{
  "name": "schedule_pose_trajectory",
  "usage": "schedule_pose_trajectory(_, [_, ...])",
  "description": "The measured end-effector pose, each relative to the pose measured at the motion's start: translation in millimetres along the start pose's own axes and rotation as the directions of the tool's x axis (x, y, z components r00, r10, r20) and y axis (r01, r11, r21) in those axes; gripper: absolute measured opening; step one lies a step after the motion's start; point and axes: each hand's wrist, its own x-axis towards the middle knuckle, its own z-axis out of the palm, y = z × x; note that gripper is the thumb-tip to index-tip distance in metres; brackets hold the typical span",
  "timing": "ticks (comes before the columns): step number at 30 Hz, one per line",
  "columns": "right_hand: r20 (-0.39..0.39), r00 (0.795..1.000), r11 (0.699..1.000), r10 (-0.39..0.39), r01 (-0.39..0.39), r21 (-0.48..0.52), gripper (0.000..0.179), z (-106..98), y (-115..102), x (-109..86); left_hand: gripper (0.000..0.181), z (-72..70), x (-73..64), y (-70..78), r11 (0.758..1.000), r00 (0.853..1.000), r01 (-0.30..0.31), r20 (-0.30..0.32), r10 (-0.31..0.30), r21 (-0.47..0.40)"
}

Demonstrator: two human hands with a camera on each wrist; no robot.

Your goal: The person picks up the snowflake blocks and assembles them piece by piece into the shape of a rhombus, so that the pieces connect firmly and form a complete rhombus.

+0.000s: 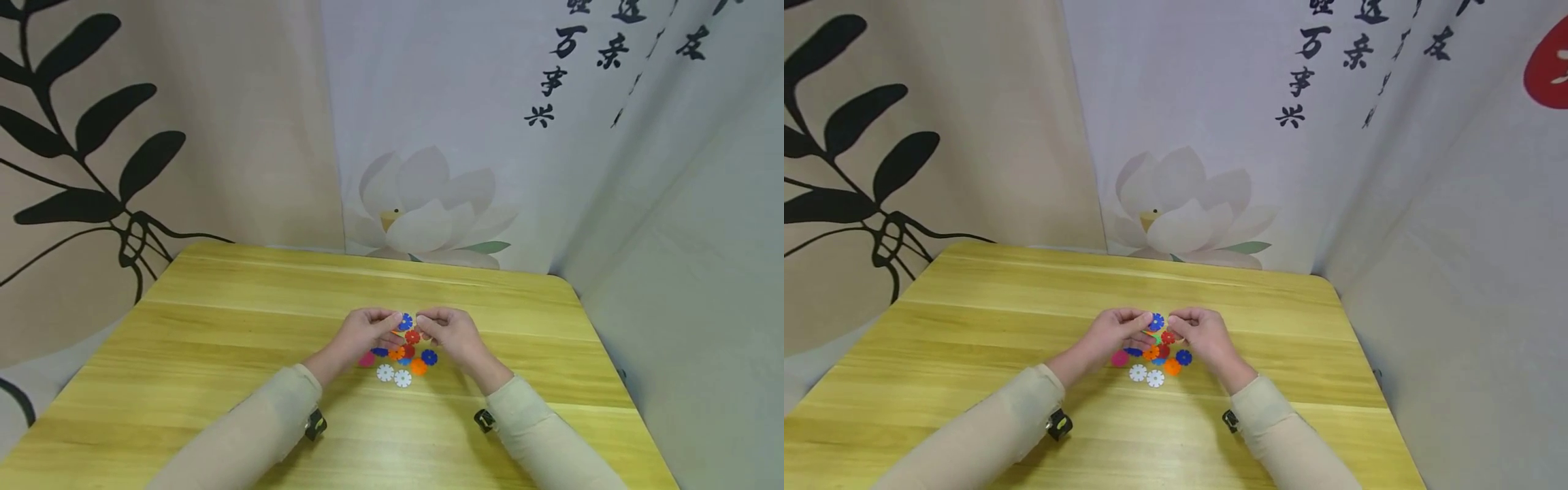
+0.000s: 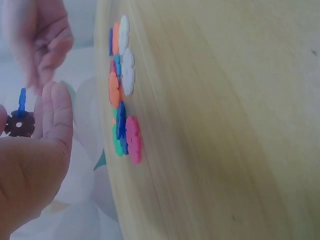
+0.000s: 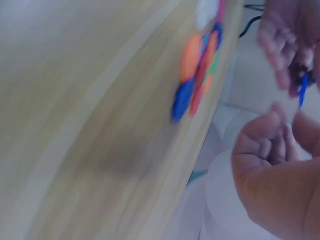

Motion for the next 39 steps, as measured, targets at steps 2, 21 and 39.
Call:
schedule_pose_trajectory(2, [0.015, 0.999, 0.986, -0.030, 0.032, -0.163, 0.027, -5.5, 6.2, -0.5, 0.045, -0.9, 0.5, -0.9, 1.000, 1.000, 0.004, -0.015, -0.005, -0.020])
schedule_pose_trajectory(21, [0.249, 0.962, 0.802, -0.115, 0.238, -0.547, 0.025, -14.5, 37.2, -1.9, 0.042, -6.3, -1.3, -4.9, 0.998, 0.997, 0.036, -0.063, -0.039, -0.052])
schedule_pose_trajectory(39, [0.000, 0.993, 0.966, -0.122, 0.119, -0.228, 0.011, -22.3, 4.4, -0.2, 0.046, 0.3, -0.7, -1.1, 0.994, 0.997, 0.048, -0.053, -0.053, -0.096])
